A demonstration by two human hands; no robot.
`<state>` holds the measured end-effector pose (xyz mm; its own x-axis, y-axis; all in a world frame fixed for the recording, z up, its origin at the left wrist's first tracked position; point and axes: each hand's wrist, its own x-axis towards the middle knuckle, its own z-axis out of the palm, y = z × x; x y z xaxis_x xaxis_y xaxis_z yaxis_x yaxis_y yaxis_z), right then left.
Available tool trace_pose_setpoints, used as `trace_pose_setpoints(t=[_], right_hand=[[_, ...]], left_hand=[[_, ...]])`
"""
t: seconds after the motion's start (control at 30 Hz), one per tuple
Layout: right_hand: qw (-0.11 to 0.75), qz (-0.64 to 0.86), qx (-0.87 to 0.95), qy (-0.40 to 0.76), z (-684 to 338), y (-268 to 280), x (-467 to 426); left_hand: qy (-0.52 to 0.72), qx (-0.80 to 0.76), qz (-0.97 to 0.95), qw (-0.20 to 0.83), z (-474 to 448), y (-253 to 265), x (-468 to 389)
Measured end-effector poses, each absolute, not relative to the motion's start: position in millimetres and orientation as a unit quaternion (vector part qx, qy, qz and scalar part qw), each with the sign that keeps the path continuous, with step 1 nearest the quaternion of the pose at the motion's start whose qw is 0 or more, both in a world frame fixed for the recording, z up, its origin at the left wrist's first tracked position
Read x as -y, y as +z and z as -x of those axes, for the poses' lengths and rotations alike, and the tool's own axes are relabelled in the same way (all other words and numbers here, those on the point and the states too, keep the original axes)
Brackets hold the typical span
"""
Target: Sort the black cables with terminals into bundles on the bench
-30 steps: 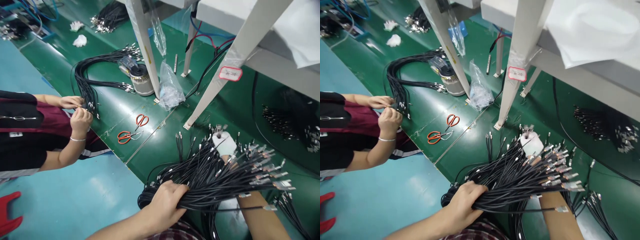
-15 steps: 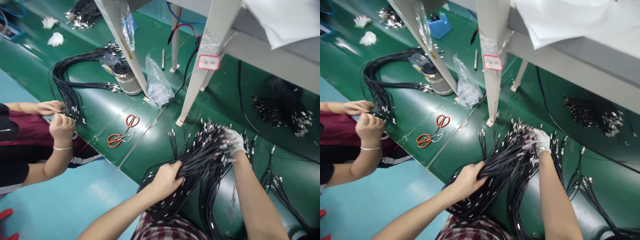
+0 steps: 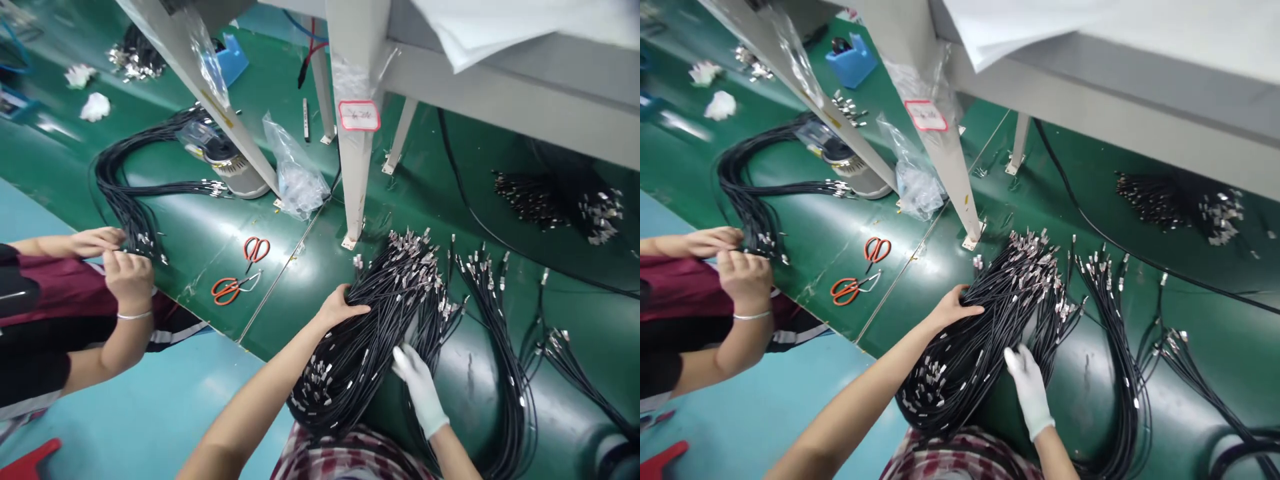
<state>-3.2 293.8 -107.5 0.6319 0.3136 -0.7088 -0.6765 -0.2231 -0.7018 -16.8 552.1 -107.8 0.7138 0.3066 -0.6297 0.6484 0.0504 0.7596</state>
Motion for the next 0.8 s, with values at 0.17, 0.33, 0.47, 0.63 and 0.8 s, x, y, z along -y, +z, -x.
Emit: trace_pose_setpoints(t=[0.17,0.33,0.47,0.63,0.8], right_hand=[[0.694,0.560,-0.054,0.450,-10.5,-108.0,-341.9],[0.704,0.533,-0.027,0.468,-0.4,-106.8,-381.6],[0.628,0.613,0.061,0.475,19.7,-110.2,-423.2],[0.509,0.723,0.121,0.451,-1.2,-113.7,-440.7],[0.441,0.831,0.158,0.298,-68.4,-116.3,-390.1]], left_hand=[[-0.257,-0.280,-0.598,0.705,-11.1,-90.5,-541.3],[-0.236,-0.292,-0.631,0.679,2.2,-72.9,-569.6],[-0.235,-0.310,-0.664,0.638,23.3,-66.7,-616.1],[-0.207,-0.348,-0.757,0.513,32.3,-69.3,-652.4],[-0.056,-0.313,-0.895,0.313,19.9,-57.6,-613.2]])
